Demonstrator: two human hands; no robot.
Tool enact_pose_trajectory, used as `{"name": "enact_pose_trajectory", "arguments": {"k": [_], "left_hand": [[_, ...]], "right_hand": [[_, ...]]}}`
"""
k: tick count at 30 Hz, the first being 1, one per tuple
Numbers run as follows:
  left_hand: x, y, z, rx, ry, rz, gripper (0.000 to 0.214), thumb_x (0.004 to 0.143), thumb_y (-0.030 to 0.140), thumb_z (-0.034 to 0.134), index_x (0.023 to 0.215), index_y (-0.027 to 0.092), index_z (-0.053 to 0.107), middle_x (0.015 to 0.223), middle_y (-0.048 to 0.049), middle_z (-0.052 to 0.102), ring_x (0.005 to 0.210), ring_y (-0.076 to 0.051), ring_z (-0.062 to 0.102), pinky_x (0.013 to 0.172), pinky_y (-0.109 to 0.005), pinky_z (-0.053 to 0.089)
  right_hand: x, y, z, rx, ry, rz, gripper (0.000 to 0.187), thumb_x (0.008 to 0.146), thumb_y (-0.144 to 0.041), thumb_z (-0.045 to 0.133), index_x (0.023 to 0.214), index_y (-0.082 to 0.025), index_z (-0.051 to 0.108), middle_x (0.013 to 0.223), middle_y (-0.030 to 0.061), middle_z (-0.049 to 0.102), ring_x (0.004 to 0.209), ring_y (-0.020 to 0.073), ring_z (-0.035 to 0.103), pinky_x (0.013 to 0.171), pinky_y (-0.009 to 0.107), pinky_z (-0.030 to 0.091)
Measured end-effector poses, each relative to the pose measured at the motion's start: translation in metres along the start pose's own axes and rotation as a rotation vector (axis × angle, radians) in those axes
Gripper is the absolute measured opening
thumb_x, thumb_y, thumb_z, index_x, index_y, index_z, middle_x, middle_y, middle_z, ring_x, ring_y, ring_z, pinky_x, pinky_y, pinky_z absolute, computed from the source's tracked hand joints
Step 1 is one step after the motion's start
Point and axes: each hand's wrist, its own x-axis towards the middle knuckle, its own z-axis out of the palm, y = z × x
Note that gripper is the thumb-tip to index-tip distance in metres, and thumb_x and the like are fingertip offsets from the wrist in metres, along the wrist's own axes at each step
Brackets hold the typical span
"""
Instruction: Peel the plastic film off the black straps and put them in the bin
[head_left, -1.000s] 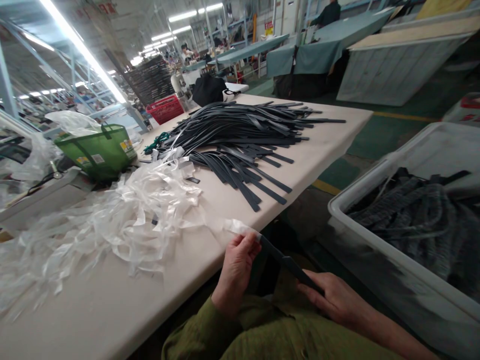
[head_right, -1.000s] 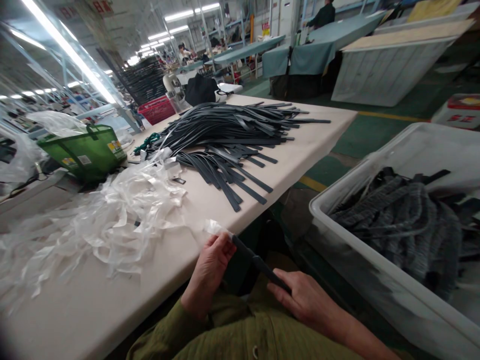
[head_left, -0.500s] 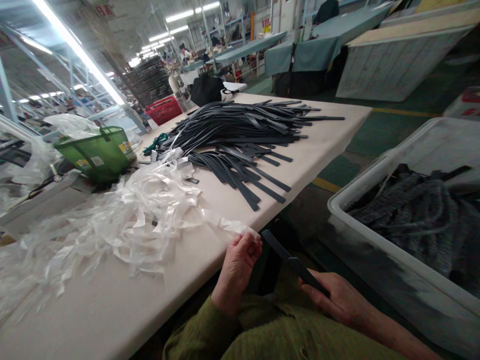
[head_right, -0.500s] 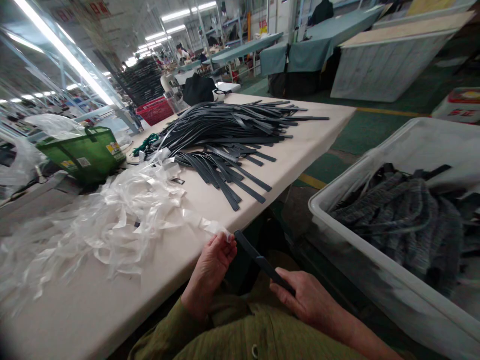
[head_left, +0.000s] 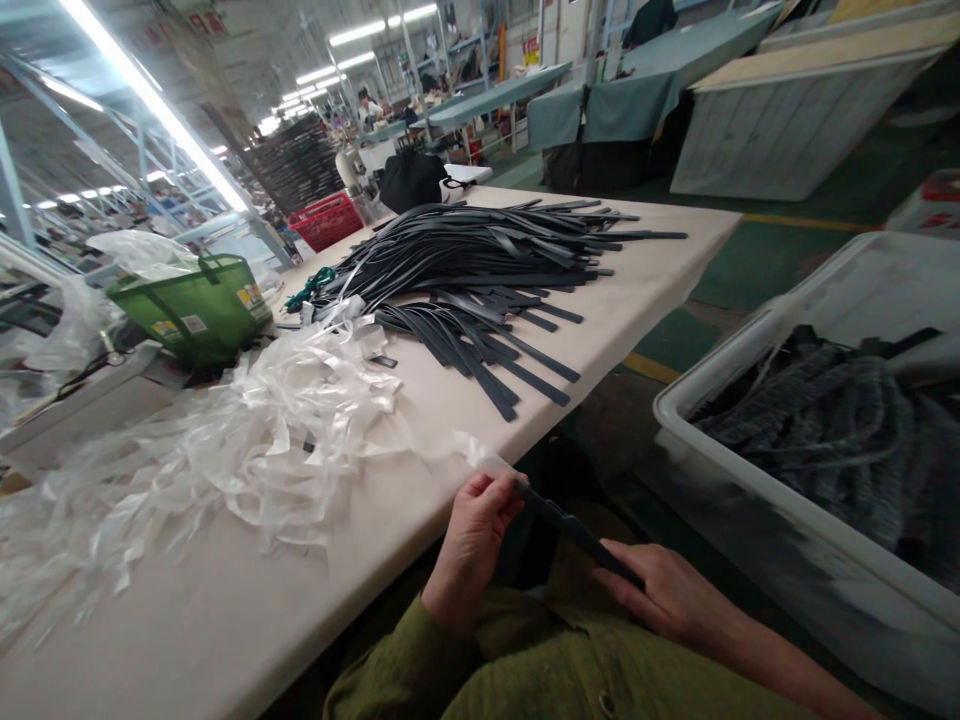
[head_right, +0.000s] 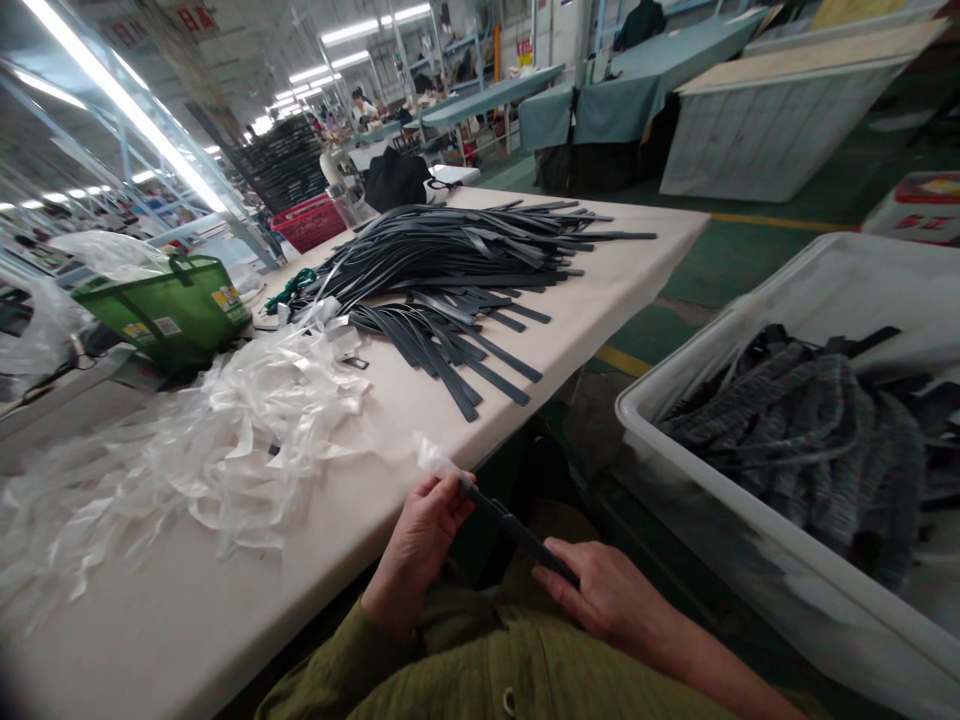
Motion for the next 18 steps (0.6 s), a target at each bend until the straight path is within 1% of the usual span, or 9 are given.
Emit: {"name": "enact_pose_trajectory", "arguments": {"k": [3, 6, 9, 12, 13, 15, 18], "left_hand": [[-0.006, -0.004, 0.000, 0.127, -0.050, 0.039, 0.032, 0.061, 0.036, 0.089, 0.077, 0.013, 0.074, 0.076, -0.0033, 0.072, 0.069, -0.011, 0.061, 0.068, -0.021, 0.047], [-0.014, -0.010, 0.007, 0.195, -0.092, 0.019, 0.029, 0.062, 0.034, 0.088, 0.076, 0.013, 0.075, 0.069, -0.0017, 0.069, 0.062, -0.010, 0.056, 0.066, -0.021, 0.045], [-0.019, -0.016, 0.013, 0.202, -0.097, -0.014, 0.028, 0.062, 0.035, 0.087, 0.075, 0.013, 0.074, 0.067, -0.0008, 0.068, 0.060, -0.011, 0.056, 0.064, -0.023, 0.045], [-0.020, -0.019, 0.014, 0.204, -0.104, 0.000, 0.028, 0.064, 0.036, 0.085, 0.078, 0.014, 0.074, 0.072, -0.0018, 0.070, 0.064, -0.012, 0.057, 0.066, -0.024, 0.045], [-0.019, -0.020, 0.014, 0.196, -0.103, 0.007, 0.029, 0.064, 0.036, 0.085, 0.080, 0.014, 0.074, 0.073, -0.0020, 0.070, 0.065, -0.013, 0.058, 0.067, -0.025, 0.045], [-0.018, -0.022, 0.014, 0.177, -0.086, 0.026, 0.030, 0.064, 0.036, 0.085, 0.083, 0.015, 0.075, 0.074, -0.0017, 0.070, 0.068, -0.013, 0.058, 0.070, -0.025, 0.045], [-0.016, -0.026, 0.013, 0.195, -0.056, 0.068, 0.030, 0.062, 0.034, 0.087, 0.083, 0.016, 0.076, 0.075, -0.0009, 0.069, 0.070, -0.013, 0.058, 0.073, -0.024, 0.045]], "right_hand": [[0.004, -0.010, -0.005, 0.044, -0.010, 0.024, 0.050, 0.096, -0.061, 0.037, 0.094, -0.021, 0.068, 0.082, 0.0059, 0.070, 0.075, 0.0236, 0.065, 0.070, 0.030, 0.047], [0.012, -0.024, -0.010, 0.126, 0.018, 0.020, 0.050, 0.095, -0.061, 0.040, 0.093, -0.020, 0.067, 0.083, 0.0058, 0.070, 0.076, 0.0239, 0.064, 0.069, 0.030, 0.047], [0.018, -0.031, -0.013, 0.275, -0.011, 0.028, 0.050, 0.094, -0.062, 0.044, 0.089, -0.017, 0.064, 0.071, 0.0034, 0.064, 0.066, 0.0198, 0.060, 0.060, 0.027, 0.044], [0.018, -0.027, -0.010, 0.478, -0.072, 0.068, 0.057, 0.092, -0.069, 0.042, 0.093, -0.015, 0.060, 0.059, -0.0019, 0.054, 0.049, 0.0127, 0.047, 0.047, 0.023, 0.036], [0.017, -0.024, -0.009, 0.536, -0.066, 0.090, 0.060, 0.091, -0.071, 0.041, 0.094, -0.014, 0.059, 0.058, -0.0030, 0.052, 0.045, 0.0111, 0.043, 0.044, 0.022, 0.033], [0.015, -0.019, -0.006, 0.598, -0.002, 0.136, 0.062, 0.088, -0.074, 0.041, 0.092, -0.014, 0.058, 0.058, -0.0034, 0.051, 0.043, 0.0095, 0.040, 0.042, 0.022, 0.031], [0.012, -0.017, -0.007, 0.592, 0.091, 0.158, 0.057, 0.088, -0.072, 0.045, 0.081, -0.016, 0.056, 0.061, -0.0017, 0.053, 0.048, 0.0105, 0.046, 0.047, 0.023, 0.036]]}}
